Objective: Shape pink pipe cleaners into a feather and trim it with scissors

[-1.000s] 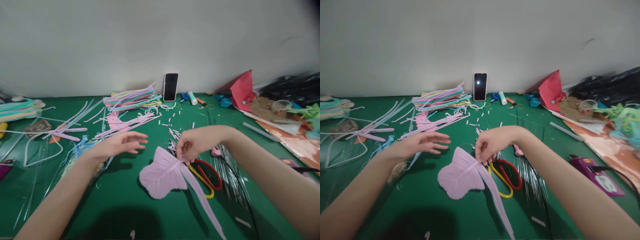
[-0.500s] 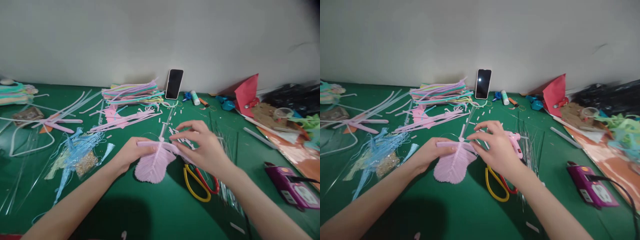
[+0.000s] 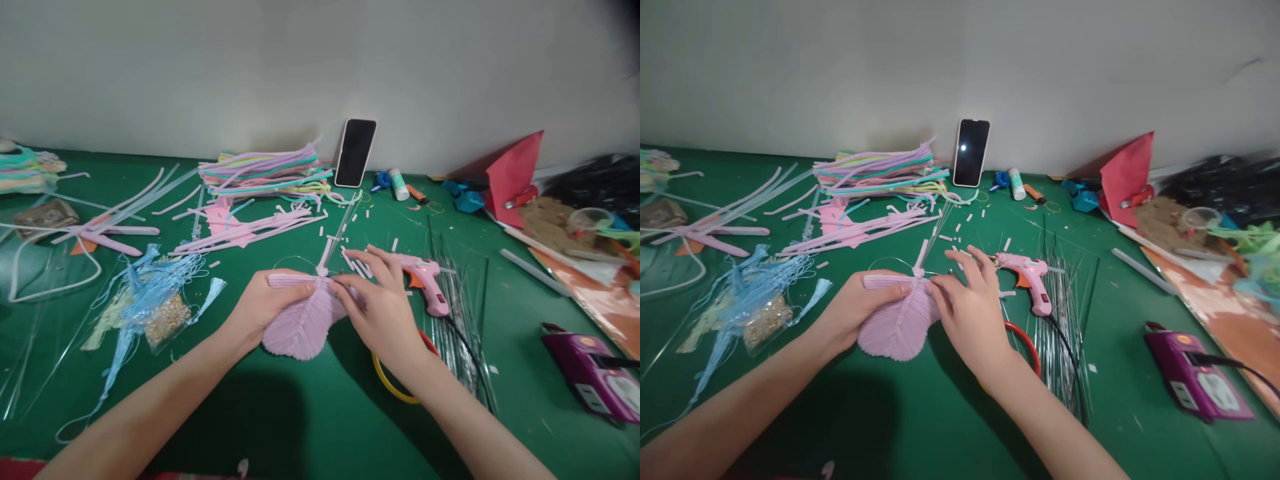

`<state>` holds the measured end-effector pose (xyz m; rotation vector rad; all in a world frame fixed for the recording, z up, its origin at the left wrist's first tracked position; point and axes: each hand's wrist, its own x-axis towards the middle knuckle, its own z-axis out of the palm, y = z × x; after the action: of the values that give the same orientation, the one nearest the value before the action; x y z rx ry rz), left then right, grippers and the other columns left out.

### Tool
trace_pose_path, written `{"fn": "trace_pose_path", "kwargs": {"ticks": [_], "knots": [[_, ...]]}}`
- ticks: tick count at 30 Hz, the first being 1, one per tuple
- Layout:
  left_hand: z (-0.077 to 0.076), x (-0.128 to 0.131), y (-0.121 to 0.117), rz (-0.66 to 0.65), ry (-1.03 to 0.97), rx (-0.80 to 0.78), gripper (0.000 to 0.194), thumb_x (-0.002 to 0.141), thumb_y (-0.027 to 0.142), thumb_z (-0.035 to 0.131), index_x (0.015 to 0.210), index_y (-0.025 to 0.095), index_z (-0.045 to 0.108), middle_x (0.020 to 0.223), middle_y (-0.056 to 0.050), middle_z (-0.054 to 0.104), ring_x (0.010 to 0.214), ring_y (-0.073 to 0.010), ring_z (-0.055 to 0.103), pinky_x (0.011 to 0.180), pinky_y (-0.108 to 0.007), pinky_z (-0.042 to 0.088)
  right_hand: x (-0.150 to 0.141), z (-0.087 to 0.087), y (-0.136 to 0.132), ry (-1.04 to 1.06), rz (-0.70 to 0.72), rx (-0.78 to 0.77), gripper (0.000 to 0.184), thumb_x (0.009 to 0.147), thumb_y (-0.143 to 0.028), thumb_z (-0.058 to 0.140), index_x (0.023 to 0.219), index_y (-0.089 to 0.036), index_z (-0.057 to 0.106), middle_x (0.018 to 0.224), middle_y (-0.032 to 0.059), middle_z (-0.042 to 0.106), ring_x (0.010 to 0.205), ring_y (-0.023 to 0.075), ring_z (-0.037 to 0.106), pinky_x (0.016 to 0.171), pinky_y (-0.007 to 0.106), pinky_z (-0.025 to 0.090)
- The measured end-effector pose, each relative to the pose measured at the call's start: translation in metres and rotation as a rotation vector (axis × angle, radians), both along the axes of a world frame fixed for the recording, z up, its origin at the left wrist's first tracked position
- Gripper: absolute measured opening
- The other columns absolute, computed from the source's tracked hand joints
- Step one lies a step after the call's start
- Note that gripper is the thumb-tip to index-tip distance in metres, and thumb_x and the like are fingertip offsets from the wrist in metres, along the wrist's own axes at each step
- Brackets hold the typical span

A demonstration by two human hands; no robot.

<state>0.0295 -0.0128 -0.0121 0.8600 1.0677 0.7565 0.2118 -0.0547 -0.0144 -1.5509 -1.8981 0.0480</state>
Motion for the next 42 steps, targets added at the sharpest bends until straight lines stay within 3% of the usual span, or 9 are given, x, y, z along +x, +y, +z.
{"fn": "trace_pose_path", "kwargs": {"ticks": [5,14,21,29,36,42], "knots": [[0.002,-0.001,0.001,-0.042,-0.026,-0.023,0.027,0.062,0.030,0.085,0.082,0.015,0.076,0.079,-0.007,0.075,0.069,-0.0184,0.068,0.065,-0.027,0.054,-0.001,0.002,0.007,0.195,0.004,-0.215,0.013,0.084,-0.028,0.064,0.078,-0.025,0.075,0.117,0.0072,0.065,0.114,0.0299,0.055,0.097,0.053,0.043],[0.002,-0.002,0.001,0.003,-0.006,-0.005,0.029,0.060,0.031,0.087,0.081,0.014,0.076,0.076,-0.006,0.075,0.068,-0.0180,0.068,0.064,-0.027,0.055,-0.003,0.010,0.008,0.249,0.051,-0.401,0.013,0.083,-0.028,0.065,0.075,-0.026,0.075,0.124,0.0063,0.062,0.123,0.0281,0.049,0.102,0.051,0.038],[0.001,-0.002,0.001,0.006,-0.015,-0.001,0.027,0.060,0.028,0.087,0.079,0.013,0.075,0.076,-0.006,0.074,0.068,-0.0174,0.068,0.063,-0.027,0.055,0.002,0.012,0.009,0.173,0.141,-0.417,0.011,0.083,-0.029,0.065,0.077,-0.023,0.073,0.130,0.0087,0.058,0.126,0.0285,0.047,0.104,0.051,0.038],[0.000,0.000,-0.001,0.020,0.024,0.083,0.026,0.061,0.029,0.086,0.080,0.014,0.076,0.076,-0.006,0.075,0.067,-0.0170,0.068,0.062,-0.025,0.054,0.007,0.025,0.009,-0.150,0.264,-0.359,0.016,0.084,-0.021,0.060,0.077,-0.020,0.074,0.136,0.0092,0.055,0.138,0.0378,0.031,0.109,0.058,0.033],[-0.001,-0.001,0.000,-0.037,0.073,0.119,0.026,0.062,0.031,0.085,0.080,0.015,0.076,0.078,-0.006,0.075,0.069,-0.0185,0.068,0.063,-0.026,0.054,0.014,0.028,0.014,-0.279,0.293,-0.335,0.020,0.086,-0.018,0.056,0.078,-0.020,0.075,0.130,0.0089,0.059,0.135,0.0392,0.035,0.108,0.060,0.036],[-0.002,-0.001,-0.001,0.002,0.071,0.126,0.027,0.061,0.032,0.085,0.080,0.015,0.076,0.080,-0.006,0.076,0.071,-0.0184,0.068,0.065,-0.026,0.054,0.015,0.025,0.017,-0.290,0.334,-0.359,0.024,0.089,-0.017,0.051,0.080,-0.015,0.074,0.121,0.0125,0.063,0.134,0.0373,0.037,0.110,0.057,0.035]]}}
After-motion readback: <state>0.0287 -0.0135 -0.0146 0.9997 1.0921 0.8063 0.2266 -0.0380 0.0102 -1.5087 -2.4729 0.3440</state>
